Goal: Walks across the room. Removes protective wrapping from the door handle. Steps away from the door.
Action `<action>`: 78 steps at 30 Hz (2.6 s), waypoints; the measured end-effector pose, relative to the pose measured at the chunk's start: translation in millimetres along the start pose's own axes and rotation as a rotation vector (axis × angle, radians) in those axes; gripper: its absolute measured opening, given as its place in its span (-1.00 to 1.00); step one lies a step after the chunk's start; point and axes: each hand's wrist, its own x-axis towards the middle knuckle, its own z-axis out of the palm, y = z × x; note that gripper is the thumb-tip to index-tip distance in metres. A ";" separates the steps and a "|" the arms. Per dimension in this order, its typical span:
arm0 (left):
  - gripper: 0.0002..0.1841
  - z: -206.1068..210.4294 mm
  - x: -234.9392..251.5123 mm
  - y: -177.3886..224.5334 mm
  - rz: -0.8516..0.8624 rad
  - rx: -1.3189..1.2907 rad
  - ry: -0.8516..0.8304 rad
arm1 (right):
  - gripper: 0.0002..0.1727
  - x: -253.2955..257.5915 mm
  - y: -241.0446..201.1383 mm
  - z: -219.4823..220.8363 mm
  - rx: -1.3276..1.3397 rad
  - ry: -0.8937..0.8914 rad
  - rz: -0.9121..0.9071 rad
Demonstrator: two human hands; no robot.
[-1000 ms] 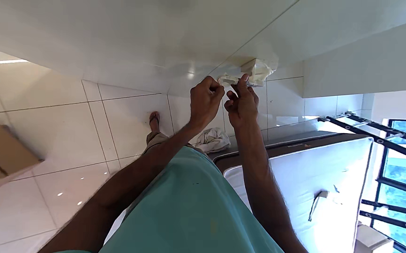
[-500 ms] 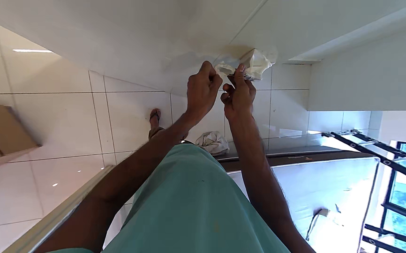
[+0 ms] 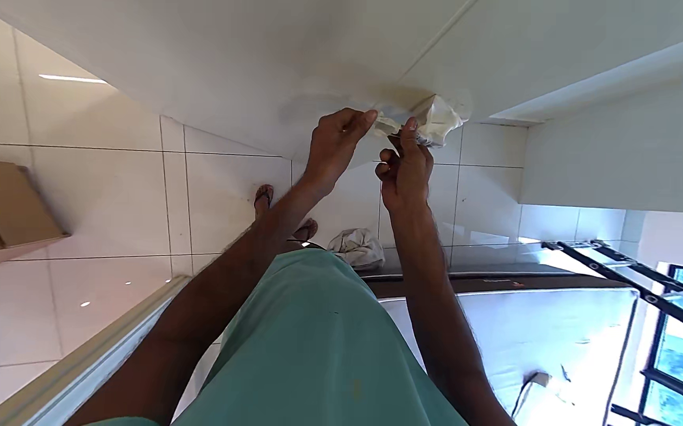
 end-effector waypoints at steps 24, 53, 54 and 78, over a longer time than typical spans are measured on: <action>-0.73 -7.2 14.9 29.4 -0.134 0.506 -0.232 | -0.70 -0.3 2.4 -3.3 -0.066 0.043 -0.033; -0.75 41.7 3.0 -9.1 -0.058 0.100 0.204 | -0.68 19.2 -5.6 -4.5 -0.058 0.018 -0.004; -0.75 42.6 3.8 -11.5 -0.045 0.133 0.212 | -0.68 19.3 -5.3 -4.7 -0.057 0.022 -0.001; -0.73 44.8 -2.6 2.5 -0.244 -0.182 0.108 | -0.79 30.1 17.7 -22.8 0.024 -0.161 -0.114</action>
